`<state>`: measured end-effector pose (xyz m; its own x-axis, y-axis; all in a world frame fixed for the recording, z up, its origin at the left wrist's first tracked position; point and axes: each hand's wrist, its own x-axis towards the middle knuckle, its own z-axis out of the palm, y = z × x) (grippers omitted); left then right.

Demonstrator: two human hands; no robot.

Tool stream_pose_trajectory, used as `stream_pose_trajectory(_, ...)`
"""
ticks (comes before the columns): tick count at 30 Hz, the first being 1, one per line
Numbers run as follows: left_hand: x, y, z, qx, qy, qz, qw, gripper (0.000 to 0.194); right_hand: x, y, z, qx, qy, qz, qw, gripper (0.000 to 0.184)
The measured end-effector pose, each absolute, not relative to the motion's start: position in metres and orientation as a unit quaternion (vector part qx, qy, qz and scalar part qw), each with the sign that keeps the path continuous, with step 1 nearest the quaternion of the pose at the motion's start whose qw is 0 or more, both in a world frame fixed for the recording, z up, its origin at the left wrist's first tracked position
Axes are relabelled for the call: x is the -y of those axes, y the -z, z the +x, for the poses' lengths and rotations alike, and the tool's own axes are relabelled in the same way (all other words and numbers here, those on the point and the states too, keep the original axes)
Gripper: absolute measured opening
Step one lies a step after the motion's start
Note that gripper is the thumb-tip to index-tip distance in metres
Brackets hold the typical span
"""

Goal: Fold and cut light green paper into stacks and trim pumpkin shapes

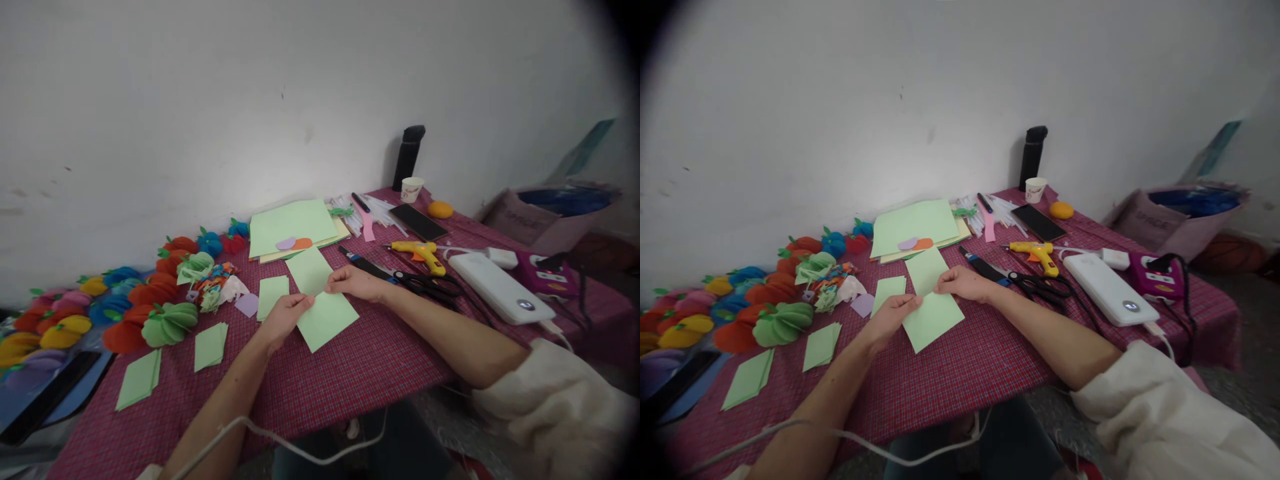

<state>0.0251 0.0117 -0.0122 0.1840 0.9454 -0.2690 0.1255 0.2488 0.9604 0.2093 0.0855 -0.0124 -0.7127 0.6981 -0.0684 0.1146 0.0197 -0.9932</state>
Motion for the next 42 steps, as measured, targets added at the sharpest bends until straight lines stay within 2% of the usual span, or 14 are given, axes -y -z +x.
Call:
stream_pose_trajectory(6,-0.014,0.010,0.021,-0.510,-0.382,0.491,0.593,0.036,-0.091,0.017,0.212,0.593,-0.688,-0.344,0.237,0.018)
stream_pose_trajectory(14,-0.019,0.009,0.012,-0.545,-0.379,0.514,0.544,0.038,-0.100,0.014,0.219,0.488,-0.760,-0.338,0.265,0.009)
stream_pose_trajectory(16,-0.021,0.007,0.009,-0.577,-0.396,0.524,0.485,0.037,-0.105,0.012,0.222,0.471,-0.769,-0.338,0.268,0.006)
stream_pose_trajectory(19,-0.021,0.003,0.008,-0.587,-0.430,0.607,0.319,0.032,-0.111,0.011,0.224,0.437,-0.783,-0.349,0.272,0.008)
stream_pose_trajectory(22,-0.015,-0.002,0.014,-0.520,-0.393,0.739,0.168,0.059,-0.110,0.014,0.222,0.403,-0.802,-0.353,0.263,0.007)
stream_pose_trajectory(23,-0.013,-0.003,0.017,-0.503,-0.370,0.769,0.133,0.062,-0.108,0.015,0.220,0.398,-0.810,-0.348,0.256,0.007)
stream_pose_trajectory(25,-0.009,-0.003,0.022,-0.486,-0.337,0.801,0.099,0.054,-0.103,0.017,0.216,0.402,-0.820,-0.334,0.233,0.007)
stream_pose_trajectory(28,-0.008,0.002,0.024,-0.513,-0.357,0.768,0.141,0.027,-0.098,0.020,0.213,0.456,-0.802,-0.344,0.173,0.011)
stream_pose_trajectory(30,-0.010,0.005,0.021,-0.560,-0.395,0.694,0.219,0.026,-0.097,0.020,0.213,0.496,-0.772,-0.362,0.162,0.025)
stream_pose_trajectory(34,-0.014,0.009,0.017,-0.582,-0.459,0.575,0.347,0.038,-0.099,0.013,0.213,0.530,-0.720,-0.332,0.301,0.047)
stream_pose_trajectory(37,-0.014,0.009,0.019,-0.562,-0.481,0.538,0.405,0.040,-0.094,0.007,0.211,0.577,-0.670,-0.286,0.370,0.044)
stream_pose_trajectory(42,-0.011,0.006,0.028,-0.501,-0.491,0.519,0.489,0.042,-0.086,0.006,0.209,0.657,-0.575,-0.299,0.384,0.032)
